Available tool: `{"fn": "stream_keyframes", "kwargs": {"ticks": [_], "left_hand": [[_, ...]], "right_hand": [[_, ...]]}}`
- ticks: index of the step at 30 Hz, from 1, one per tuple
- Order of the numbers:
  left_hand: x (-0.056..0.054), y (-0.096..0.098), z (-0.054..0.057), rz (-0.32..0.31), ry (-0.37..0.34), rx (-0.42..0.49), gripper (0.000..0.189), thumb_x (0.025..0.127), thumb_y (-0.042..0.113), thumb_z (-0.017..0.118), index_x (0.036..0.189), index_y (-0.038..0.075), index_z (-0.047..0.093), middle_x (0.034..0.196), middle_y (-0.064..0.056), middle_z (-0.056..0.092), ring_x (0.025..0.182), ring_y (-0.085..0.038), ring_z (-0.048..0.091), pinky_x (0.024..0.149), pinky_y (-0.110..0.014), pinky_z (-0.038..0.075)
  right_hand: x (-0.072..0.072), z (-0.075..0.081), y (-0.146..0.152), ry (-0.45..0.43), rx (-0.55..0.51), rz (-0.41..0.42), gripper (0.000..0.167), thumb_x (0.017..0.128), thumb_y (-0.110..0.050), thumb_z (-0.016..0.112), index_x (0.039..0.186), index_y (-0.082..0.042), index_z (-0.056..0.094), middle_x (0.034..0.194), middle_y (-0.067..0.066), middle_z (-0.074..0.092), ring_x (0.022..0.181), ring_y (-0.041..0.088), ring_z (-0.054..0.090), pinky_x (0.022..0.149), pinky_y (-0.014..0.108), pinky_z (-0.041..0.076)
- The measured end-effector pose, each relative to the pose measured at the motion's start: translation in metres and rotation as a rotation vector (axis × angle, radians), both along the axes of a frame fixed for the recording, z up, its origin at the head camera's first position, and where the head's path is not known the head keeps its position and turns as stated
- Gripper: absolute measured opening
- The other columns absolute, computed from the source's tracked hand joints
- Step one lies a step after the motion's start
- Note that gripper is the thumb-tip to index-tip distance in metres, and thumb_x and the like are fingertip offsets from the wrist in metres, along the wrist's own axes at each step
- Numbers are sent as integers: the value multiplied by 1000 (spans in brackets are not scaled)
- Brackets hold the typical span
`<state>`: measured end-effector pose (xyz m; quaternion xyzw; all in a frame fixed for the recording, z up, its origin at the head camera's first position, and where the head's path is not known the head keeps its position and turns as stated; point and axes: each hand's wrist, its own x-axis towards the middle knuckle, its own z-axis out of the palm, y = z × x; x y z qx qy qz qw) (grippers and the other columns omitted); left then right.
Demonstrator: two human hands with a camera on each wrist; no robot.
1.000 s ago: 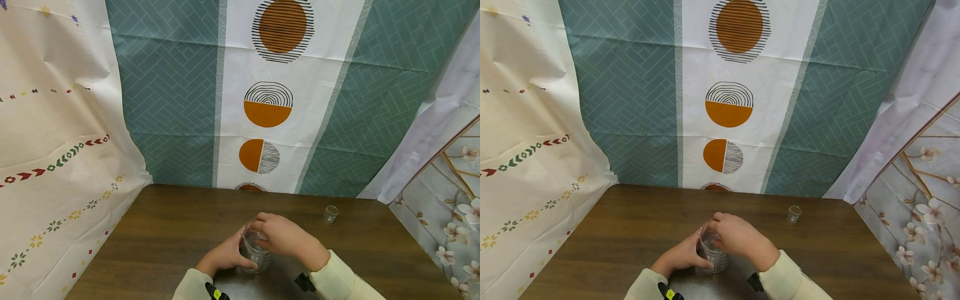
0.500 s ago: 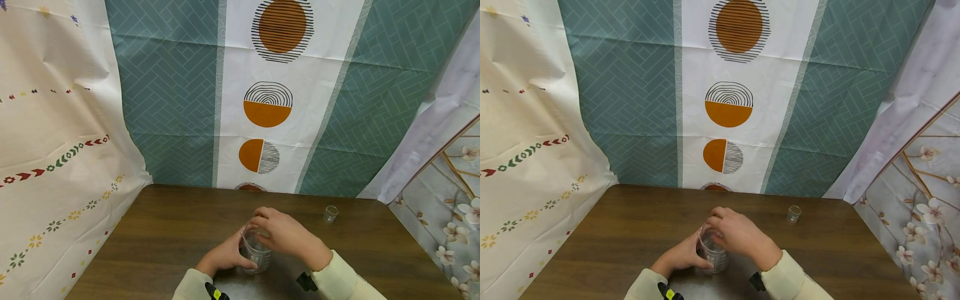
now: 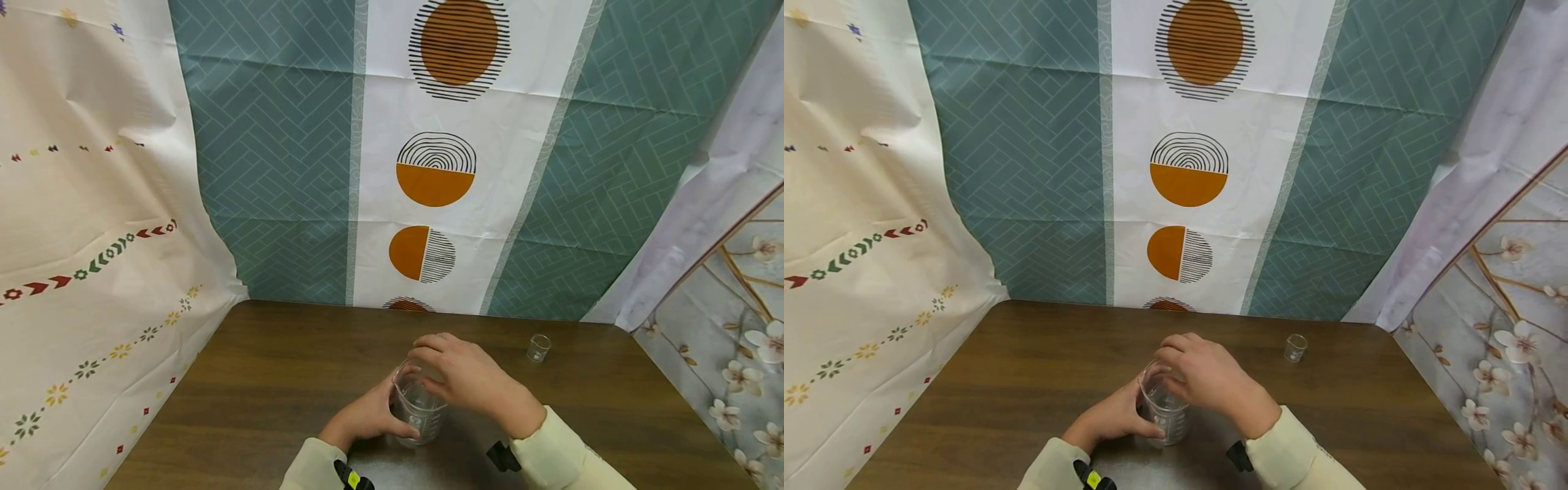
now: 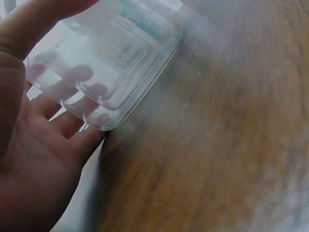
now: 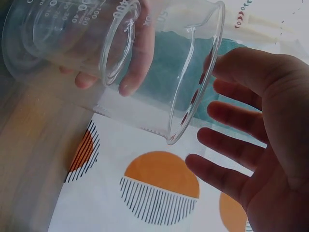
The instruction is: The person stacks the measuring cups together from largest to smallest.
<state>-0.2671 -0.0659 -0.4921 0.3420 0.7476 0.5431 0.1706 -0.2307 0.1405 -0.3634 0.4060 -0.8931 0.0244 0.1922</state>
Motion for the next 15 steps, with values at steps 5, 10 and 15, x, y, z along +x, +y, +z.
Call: {"fn": "stream_keyframes", "kwargs": {"ticks": [5,10,15], "left_hand": [[1,0,0,11,9,-11,96,74,28,84,148,35,24,151,6,37,132,-17,43,101,-29,41],[1,0,0,24,10,-28,96,74,29,85,148,37,25,150,7,38,134,-17,42,102,-31,41],[0,1,-1,16,10,-11,95,74,28,84,148,35,25,149,6,39,133,-16,43,102,-29,41]], "right_hand": [[-2,0,1,27,-5,-3,39,81,-29,76,118,-21,65,122,-1,62,111,18,59,82,36,55],[-3,0,3,36,-8,-9,39,82,-30,75,118,-21,65,122,-1,62,110,18,59,83,36,55],[-4,0,5,40,-19,-17,39,81,-28,76,118,-21,65,121,-1,61,109,18,59,84,37,55]]}}
